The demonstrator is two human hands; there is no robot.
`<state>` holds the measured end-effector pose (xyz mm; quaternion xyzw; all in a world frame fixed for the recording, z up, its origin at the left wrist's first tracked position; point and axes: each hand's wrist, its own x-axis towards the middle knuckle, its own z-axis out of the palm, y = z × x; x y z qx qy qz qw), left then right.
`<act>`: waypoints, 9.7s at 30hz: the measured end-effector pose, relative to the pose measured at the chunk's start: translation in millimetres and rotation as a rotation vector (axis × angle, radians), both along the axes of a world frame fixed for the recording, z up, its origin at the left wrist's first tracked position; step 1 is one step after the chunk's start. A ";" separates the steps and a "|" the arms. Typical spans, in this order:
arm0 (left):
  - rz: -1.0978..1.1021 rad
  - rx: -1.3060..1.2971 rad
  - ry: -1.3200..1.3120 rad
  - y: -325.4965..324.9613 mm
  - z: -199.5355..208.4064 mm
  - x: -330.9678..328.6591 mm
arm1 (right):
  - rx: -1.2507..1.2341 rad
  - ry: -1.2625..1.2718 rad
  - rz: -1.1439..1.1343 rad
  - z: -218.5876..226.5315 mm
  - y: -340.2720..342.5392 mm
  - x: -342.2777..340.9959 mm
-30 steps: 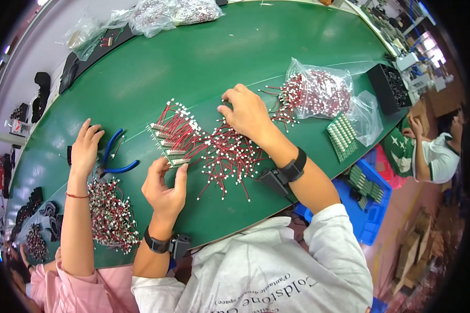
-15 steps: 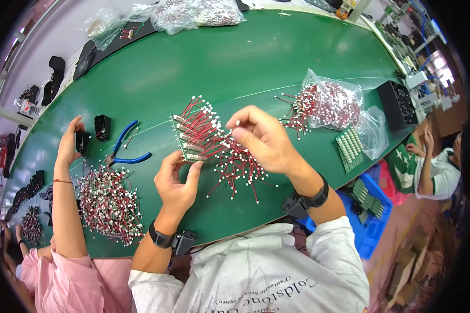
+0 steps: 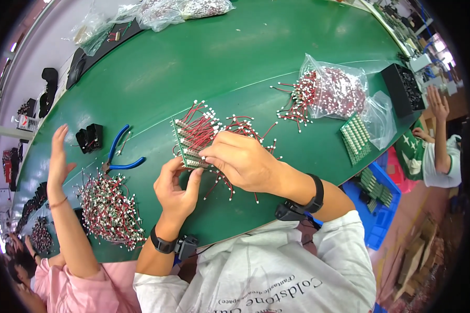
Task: The person inserts wires into a circuit board by hand, places the completed board into a blue bin, and then begins the process again with a new board.
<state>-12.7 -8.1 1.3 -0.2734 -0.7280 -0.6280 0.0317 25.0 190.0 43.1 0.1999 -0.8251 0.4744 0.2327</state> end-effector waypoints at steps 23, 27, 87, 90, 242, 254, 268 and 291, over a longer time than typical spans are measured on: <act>-0.034 -0.019 0.118 -0.8 2.9 2.1 | 0.328 0.121 -0.025 -10.7 -2.9 -3.5; -0.038 -0.033 0.126 -0.5 2.6 0.9 | 0.381 0.170 -0.042 -5.8 -4.5 -2.5; 0.043 -0.028 0.076 -8.2 -5.7 -6.4 | 0.184 -0.077 -0.300 24.8 100.8 -31.6; 0.062 -0.013 0.071 -8.1 -4.1 -6.4 | 0.481 -0.205 -0.575 7.4 143.6 -32.8; -0.021 -0.139 0.435 -2.6 19.2 -1.4 | 0.281 0.125 0.012 7.8 -11.0 -0.6; -0.103 -0.097 0.239 -3.7 13.3 -0.5 | 0.256 0.027 0.101 5.2 -2.8 -6.9; -0.050 0.064 -0.091 -10.4 13.8 2.9 | -0.033 -0.070 0.136 -6.8 -12.6 -12.1; -0.004 -0.029 0.183 -5.7 24.4 2.9 | -0.088 -0.040 0.173 -2.1 -15.9 -12.0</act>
